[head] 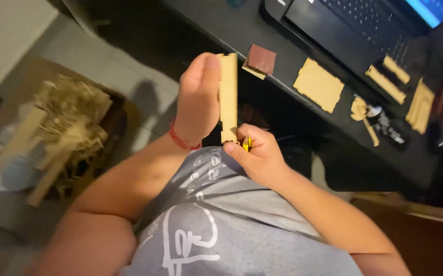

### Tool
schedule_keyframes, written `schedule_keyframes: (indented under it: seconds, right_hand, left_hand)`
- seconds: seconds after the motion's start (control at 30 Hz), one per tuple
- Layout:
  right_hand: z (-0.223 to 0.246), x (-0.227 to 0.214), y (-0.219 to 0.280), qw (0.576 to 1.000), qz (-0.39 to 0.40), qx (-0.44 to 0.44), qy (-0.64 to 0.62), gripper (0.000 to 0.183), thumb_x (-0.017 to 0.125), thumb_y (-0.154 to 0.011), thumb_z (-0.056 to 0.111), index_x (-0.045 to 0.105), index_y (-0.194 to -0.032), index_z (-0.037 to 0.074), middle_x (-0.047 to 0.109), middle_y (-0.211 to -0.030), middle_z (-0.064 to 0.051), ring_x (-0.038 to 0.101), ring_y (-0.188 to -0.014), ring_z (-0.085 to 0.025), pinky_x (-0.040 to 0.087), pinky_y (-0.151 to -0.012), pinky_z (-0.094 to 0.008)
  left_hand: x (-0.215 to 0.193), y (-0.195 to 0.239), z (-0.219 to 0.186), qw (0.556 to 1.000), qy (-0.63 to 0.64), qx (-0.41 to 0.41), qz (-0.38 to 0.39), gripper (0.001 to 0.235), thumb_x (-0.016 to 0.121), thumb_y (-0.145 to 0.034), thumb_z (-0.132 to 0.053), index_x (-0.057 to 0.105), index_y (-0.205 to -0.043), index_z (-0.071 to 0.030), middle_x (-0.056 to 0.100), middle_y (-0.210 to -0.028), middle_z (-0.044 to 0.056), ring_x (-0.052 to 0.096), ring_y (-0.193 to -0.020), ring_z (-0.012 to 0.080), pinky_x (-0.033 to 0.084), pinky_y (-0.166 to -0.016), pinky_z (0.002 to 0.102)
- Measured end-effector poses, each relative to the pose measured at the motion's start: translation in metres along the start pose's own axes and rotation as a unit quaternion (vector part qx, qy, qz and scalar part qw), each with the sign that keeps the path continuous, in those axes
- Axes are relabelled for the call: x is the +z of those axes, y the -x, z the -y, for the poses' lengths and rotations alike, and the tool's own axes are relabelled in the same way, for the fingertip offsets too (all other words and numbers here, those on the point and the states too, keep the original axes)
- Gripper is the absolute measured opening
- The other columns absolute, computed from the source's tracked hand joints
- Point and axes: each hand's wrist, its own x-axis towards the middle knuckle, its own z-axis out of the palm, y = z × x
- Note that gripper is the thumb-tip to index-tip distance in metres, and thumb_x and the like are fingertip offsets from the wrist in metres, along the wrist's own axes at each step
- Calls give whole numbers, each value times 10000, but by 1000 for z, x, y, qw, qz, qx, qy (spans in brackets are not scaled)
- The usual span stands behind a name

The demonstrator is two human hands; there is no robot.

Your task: The person assembles a wooden model kit by hand, fitting together laser-cut pieces. They use a utility knife to trim edges and a sanding block to smooth the wood surfaces. The person handles various wooden components, including a rectangular base and long strips, while working at a desk with a laptop.

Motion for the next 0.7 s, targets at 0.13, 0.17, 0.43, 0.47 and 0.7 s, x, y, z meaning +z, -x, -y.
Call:
schedule_keyframes:
  seconds: [0.13,0.17,0.43,0.47,0.7]
  right_hand:
    - [4,-7,5,999,1,-14,34,219,744,-895,89,591,-741,61,427,-531,24,372,-524,-66,311,-479,-204]
    - [6,-5,3,999,-14,-23,43,222,740,-903,76,588,-741,55,427,-532,20,363,-522,-66,306,-480,-204]
    - [48,-19,-19,984,40,-140,101,278,460,-928,266,582,-875,22,513,-531,-48,456,-458,-120,394,-462,-262]
    - [54,-19,-26,980,35,-187,65,595,212,-1045,442,564,-978,-33,520,-496,-38,468,-410,-104,381,-440,-226]
    - [75,-14,-64,973,13,-224,60,323,325,-1081,242,499,-992,-16,490,-536,-64,490,-381,-137,437,-426,-241]
  left_hand:
    - [4,3,-1,993,-47,84,71,333,431,-1050,-342,633,-913,-115,512,-627,-16,525,-592,92,491,-555,257]
    - [2,0,1,988,-54,114,89,391,403,-1065,-368,634,-870,-120,524,-606,-17,528,-575,90,487,-546,243]
    - [-1,3,-8,991,-24,78,103,350,448,-1061,-273,584,-783,-110,459,-568,-18,475,-558,81,417,-493,232]
    - [0,5,-7,992,8,47,117,356,450,-1057,-273,588,-764,-125,472,-551,-51,493,-537,59,418,-477,196]
    - [9,26,-30,957,193,-110,184,362,400,-1063,-255,587,-801,-89,483,-456,36,490,-344,106,405,-352,171]
